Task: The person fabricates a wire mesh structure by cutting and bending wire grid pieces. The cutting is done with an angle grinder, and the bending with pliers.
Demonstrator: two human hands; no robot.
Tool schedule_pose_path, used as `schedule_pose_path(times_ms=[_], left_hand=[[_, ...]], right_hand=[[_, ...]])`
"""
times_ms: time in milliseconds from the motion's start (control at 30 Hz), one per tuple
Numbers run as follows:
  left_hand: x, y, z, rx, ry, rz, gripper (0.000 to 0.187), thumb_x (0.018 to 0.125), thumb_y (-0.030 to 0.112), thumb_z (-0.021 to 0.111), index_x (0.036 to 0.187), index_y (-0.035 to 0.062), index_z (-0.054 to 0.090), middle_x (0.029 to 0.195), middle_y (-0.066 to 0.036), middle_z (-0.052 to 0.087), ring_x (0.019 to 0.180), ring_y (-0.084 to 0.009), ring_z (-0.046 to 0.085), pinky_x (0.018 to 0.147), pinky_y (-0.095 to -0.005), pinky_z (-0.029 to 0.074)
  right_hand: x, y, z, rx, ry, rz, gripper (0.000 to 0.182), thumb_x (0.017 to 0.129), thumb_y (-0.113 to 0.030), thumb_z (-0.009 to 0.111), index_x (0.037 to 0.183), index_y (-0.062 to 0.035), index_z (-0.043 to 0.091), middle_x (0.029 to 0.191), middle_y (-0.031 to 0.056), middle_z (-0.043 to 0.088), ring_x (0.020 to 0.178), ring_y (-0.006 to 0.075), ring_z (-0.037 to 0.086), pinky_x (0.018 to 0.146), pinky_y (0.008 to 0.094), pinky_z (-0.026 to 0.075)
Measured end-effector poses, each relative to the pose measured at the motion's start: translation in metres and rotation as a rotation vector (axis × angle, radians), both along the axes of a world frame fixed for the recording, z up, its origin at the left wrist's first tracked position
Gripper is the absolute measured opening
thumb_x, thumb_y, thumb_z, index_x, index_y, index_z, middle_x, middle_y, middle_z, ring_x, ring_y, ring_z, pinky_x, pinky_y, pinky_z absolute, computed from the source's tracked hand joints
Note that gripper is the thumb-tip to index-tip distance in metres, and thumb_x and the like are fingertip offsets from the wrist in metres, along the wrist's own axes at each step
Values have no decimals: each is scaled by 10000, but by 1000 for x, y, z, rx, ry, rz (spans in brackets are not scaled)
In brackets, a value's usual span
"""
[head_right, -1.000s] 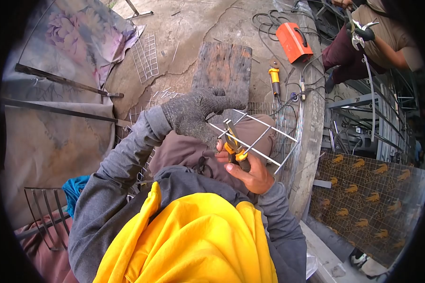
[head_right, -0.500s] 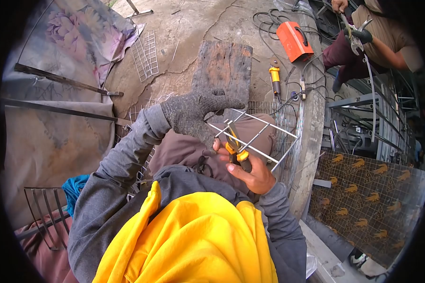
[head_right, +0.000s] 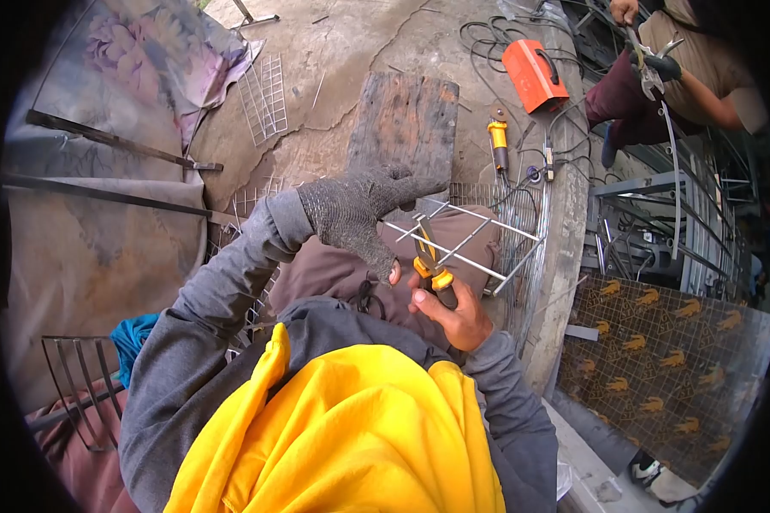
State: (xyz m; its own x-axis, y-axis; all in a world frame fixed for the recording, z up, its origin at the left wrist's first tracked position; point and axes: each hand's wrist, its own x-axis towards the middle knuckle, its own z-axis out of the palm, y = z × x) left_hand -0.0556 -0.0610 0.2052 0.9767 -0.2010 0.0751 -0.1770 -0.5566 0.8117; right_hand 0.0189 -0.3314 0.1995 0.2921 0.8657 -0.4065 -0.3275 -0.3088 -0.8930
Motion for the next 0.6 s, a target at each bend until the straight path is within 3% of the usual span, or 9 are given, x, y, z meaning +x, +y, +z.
schedule_pose_path(times_ms=[133, 267, 333, 433, 600], left_hand=[[5, -8, -14, -39, 26, 31, 874, 794, 420, 824, 1518, 107, 448, 1353, -190, 618, 1236, -331, 598, 1070, -409, 457], [19, -10, -20, -68, 123, 8, 873, 810, 463, 835, 1499, 81, 459, 1373, -201, 593, 1235, -309, 583, 1064, -415, 465], [26, -17, -28, 6, 103, 22, 759, 848, 379, 798, 1493, 127, 488, 1354, -185, 615, 1205, -306, 610, 1042, -409, 478], [37, -20, -35, 122, 81, -20, 735, 831, 287, 784, 1499, 179, 495, 1352, -171, 624, 1193, -317, 621, 1043, -398, 477], [39, -17, -42, 44, 44, -79, 720, 823, 197, 744, 1500, 205, 499, 1362, -168, 624, 1208, -325, 617, 1051, -388, 468]], right_hand=[[-2, 3, 0, 4, -4, -11, 336, 993, -233, 622, 1237, -8, 566, 905, 28, 605, 806, 129, 605, 761, 290, 484], [2, -4, -14, 1, 99, -79, 281, 993, -251, 600, 1154, -26, 555, 824, 19, 570, 749, 112, 566, 697, 273, 450], [-1, -8, -19, 1, 108, -113, 271, 993, -257, 593, 1137, -31, 549, 807, 16, 559, 734, 108, 550, 686, 272, 441], [-10, -16, -28, 11, 119, -174, 241, 993, -247, 599, 1111, -40, 564, 794, 9, 558, 716, 98, 538, 665, 265, 431], [-20, -21, -36, -22, -6, -205, 214, 994, -253, 615, 1045, -45, 600, 707, -16, 539, 632, 74, 504, 598, 252, 399]])
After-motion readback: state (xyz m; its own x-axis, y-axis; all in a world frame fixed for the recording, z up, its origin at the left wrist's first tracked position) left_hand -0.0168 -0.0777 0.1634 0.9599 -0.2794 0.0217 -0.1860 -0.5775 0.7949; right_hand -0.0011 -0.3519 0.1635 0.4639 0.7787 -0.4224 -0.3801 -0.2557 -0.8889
